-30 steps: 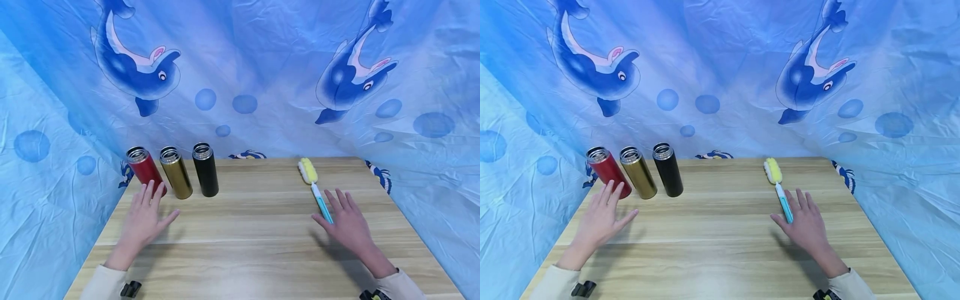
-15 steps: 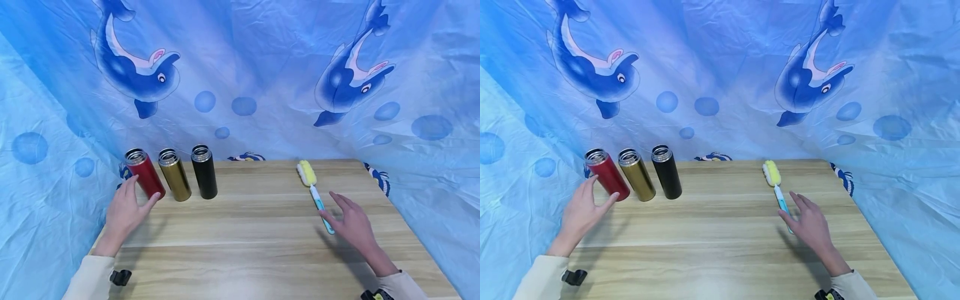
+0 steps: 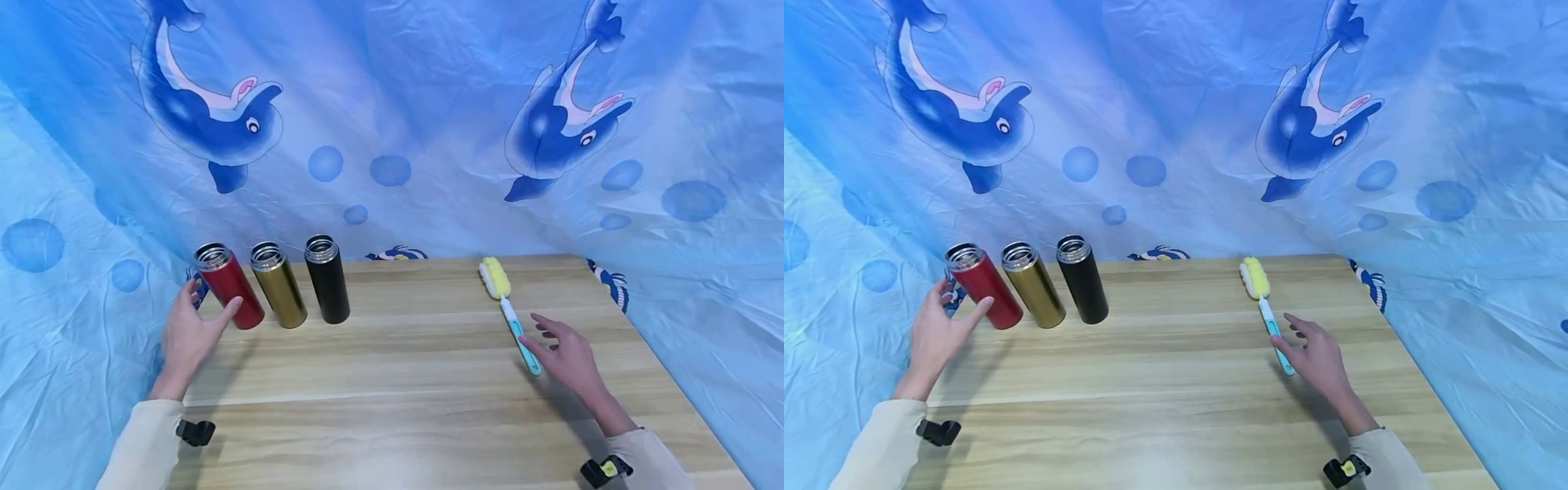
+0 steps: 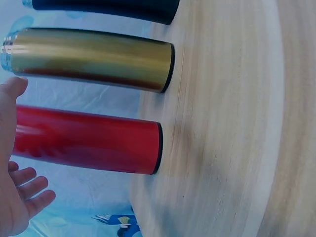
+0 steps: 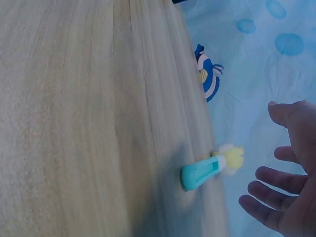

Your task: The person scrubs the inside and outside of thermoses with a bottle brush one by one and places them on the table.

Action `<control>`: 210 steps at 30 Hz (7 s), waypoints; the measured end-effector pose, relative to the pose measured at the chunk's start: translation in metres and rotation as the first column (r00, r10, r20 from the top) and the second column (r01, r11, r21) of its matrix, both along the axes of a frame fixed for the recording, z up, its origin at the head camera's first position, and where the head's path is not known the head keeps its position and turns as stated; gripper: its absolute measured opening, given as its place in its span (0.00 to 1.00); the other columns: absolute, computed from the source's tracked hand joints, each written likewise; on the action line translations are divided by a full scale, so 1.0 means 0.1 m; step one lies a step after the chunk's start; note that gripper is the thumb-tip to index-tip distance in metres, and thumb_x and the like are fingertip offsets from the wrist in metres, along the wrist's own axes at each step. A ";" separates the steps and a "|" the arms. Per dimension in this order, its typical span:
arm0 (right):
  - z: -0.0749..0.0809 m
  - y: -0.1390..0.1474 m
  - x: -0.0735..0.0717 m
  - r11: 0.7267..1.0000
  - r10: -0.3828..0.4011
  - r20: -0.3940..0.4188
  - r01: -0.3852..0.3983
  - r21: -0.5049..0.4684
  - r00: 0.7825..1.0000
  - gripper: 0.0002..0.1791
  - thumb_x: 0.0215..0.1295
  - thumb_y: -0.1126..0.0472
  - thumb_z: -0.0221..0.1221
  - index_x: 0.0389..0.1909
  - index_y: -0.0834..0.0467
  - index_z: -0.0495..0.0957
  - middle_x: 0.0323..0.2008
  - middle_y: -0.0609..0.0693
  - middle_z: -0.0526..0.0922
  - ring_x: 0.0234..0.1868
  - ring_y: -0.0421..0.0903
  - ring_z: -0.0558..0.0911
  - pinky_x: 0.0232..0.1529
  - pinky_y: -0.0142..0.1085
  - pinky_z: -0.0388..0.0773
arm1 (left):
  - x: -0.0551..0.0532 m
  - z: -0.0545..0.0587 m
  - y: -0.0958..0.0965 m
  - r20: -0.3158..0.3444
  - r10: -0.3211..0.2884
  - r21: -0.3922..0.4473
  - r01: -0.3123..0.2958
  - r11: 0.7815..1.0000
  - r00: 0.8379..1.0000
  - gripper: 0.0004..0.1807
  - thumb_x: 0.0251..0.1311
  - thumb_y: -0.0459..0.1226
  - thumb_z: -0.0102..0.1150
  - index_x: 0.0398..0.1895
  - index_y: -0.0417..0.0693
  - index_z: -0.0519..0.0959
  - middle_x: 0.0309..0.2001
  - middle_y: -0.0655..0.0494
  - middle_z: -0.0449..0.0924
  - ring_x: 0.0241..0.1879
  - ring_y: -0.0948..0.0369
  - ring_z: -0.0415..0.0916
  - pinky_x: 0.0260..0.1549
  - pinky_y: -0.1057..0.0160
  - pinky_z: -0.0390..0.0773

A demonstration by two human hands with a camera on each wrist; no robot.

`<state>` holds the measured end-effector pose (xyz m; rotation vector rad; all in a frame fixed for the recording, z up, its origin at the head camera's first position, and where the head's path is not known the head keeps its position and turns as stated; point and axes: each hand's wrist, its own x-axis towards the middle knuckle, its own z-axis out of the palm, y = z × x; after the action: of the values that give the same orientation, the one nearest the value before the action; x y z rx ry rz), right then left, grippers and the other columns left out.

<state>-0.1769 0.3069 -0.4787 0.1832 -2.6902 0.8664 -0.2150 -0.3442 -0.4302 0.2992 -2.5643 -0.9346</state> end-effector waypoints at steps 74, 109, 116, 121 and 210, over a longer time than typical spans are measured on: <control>-0.35 0.17 -0.36 0.955 -0.182 0.241 0.230 -0.189 0.953 0.22 0.65 0.50 0.69 0.52 0.62 0.85 0.43 0.58 0.89 0.40 0.45 0.85 0.33 0.26 0.76 | -0.42 -0.30 -0.18 -0.013 -0.136 0.269 0.134 0.954 0.991 0.53 0.67 0.51 0.64 0.79 0.46 0.38 0.75 0.32 0.59 0.68 0.34 0.65 0.66 0.32 0.65; -0.09 0.23 -0.34 0.826 -0.323 0.217 0.386 -0.410 0.921 0.24 0.69 0.48 0.65 0.59 0.59 0.81 0.55 0.58 0.84 0.43 0.27 0.79 0.41 0.18 0.76 | 0.33 -0.05 0.03 -0.146 -0.114 0.083 0.127 0.988 0.983 0.44 0.56 0.42 0.76 0.71 0.40 0.62 0.60 0.42 0.74 0.46 0.73 0.67 0.39 0.80 0.70; 0.03 0.20 -0.33 0.789 -0.373 0.158 0.402 -0.464 0.914 0.24 0.65 0.47 0.69 0.54 0.59 0.84 0.46 0.47 0.85 0.40 0.31 0.79 0.37 0.19 0.76 | 0.49 0.01 0.11 -0.193 -0.146 0.061 0.161 0.985 0.970 0.45 0.51 0.38 0.80 0.70 0.39 0.65 0.57 0.42 0.76 0.45 0.77 0.67 0.40 0.82 0.69; 0.15 0.18 -0.34 0.737 -0.396 0.125 0.396 -0.548 0.910 0.23 0.62 0.48 0.71 0.52 0.59 0.84 0.39 0.39 0.84 0.36 0.33 0.82 0.33 0.20 0.78 | 0.57 0.08 0.25 -0.231 -0.193 0.014 0.202 0.979 0.954 0.47 0.45 0.35 0.82 0.70 0.38 0.67 0.56 0.40 0.79 0.46 0.80 0.67 0.43 0.85 0.66; 2.30 -0.90 -0.56 0.807 0.106 -0.603 -0.423 -0.413 0.790 0.14 0.57 0.73 0.71 0.45 0.69 0.86 0.35 0.44 0.90 0.34 0.37 0.89 0.40 0.27 0.85 | 0.13 -0.13 2.10 -0.196 -0.611 0.292 0.640 0.711 0.767 0.41 0.46 0.44 0.83 0.65 0.46 0.77 0.57 0.49 0.84 0.55 0.52 0.84 0.52 0.52 0.83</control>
<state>-0.2330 0.2171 -0.2486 0.6117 -1.8173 1.3646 -0.2020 -0.1343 -0.4428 -0.5696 -2.4276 -1.6013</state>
